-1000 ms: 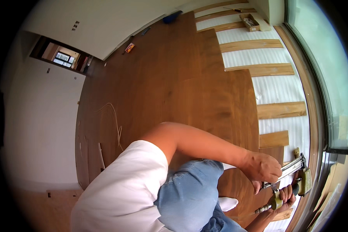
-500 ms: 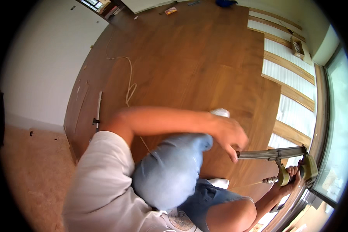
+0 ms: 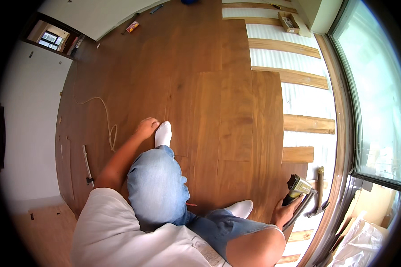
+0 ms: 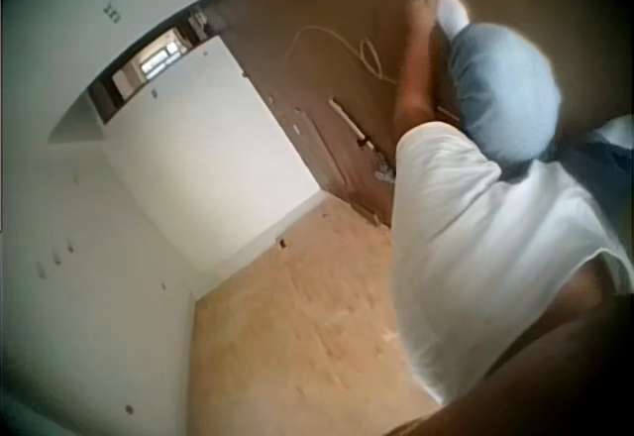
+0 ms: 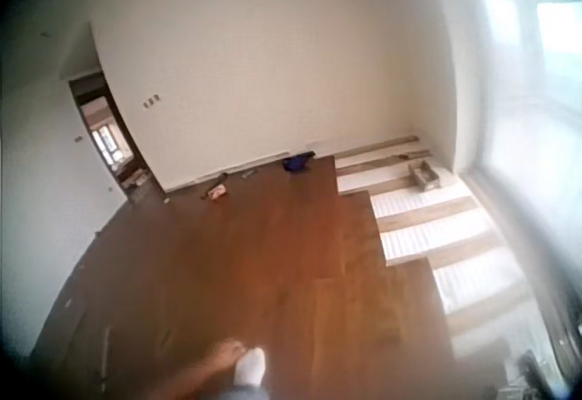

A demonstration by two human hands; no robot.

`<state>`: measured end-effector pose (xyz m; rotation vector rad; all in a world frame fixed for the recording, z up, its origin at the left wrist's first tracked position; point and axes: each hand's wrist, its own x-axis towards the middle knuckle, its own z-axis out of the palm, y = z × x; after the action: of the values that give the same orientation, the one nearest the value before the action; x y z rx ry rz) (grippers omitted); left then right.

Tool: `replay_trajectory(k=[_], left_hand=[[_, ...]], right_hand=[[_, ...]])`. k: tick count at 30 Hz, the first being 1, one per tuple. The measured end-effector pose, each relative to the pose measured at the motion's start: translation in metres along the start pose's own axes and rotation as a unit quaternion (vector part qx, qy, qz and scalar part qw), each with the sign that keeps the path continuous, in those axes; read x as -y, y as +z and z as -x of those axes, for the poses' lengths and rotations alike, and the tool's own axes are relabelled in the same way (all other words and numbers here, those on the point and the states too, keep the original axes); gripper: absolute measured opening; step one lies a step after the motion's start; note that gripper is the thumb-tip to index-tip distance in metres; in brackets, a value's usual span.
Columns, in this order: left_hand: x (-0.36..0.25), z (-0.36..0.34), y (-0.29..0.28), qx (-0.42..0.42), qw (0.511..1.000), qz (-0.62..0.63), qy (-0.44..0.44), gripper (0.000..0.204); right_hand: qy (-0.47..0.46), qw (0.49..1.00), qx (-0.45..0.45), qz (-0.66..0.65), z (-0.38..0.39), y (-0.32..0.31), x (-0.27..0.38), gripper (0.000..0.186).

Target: The person fits laminate planks onto a subfloor by applying glue, hammering them into place with a tapping block, and securing them using a nail gun.

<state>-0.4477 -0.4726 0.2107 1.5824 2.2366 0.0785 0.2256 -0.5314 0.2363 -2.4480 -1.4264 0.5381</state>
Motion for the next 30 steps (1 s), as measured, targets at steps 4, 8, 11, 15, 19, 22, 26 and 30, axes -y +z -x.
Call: replay_trajectory(k=[4,8,11,15,19,22,26,30], left_hand=[[0.052,0.016,-0.001,0.017,0.999,-0.019,-0.033,0.033],[0.087,0.010,0.014,0.018,0.997,0.019,-0.067,0.036],[0.090,-0.007,0.018,0.031,0.996,0.040,-0.078,0.039],[0.115,-0.026,0.012,0.013,0.997,0.045,-0.069,0.041],[0.149,-0.053,0.004,-0.035,0.995,0.054,-0.079,0.045],[0.175,-0.076,-0.003,-0.064,0.992,0.017,-0.104,0.048],[0.210,-0.126,-0.014,-0.109,0.983,0.022,-0.149,0.051],[0.228,-0.187,-0.038,-0.120,0.976,0.028,-0.178,0.052]], right_hand=[[-0.002,0.993,-0.087,0.073,0.025,0.050,-0.049,0.094],[0.108,0.985,-0.044,0.126,0.038,0.051,-0.024,0.091],[0.084,0.976,-0.090,0.179,0.042,0.058,-0.027,0.084],[0.118,0.972,-0.087,0.183,0.049,0.068,-0.023,0.082],[0.155,0.966,-0.073,0.195,0.057,0.072,-0.017,0.080],[0.184,0.960,-0.052,0.204,0.056,0.070,-0.014,0.079],[0.225,0.952,-0.027,0.206,0.047,0.061,-0.013,0.077],[0.247,0.950,-0.020,0.191,0.028,0.045,-0.008,0.075]])
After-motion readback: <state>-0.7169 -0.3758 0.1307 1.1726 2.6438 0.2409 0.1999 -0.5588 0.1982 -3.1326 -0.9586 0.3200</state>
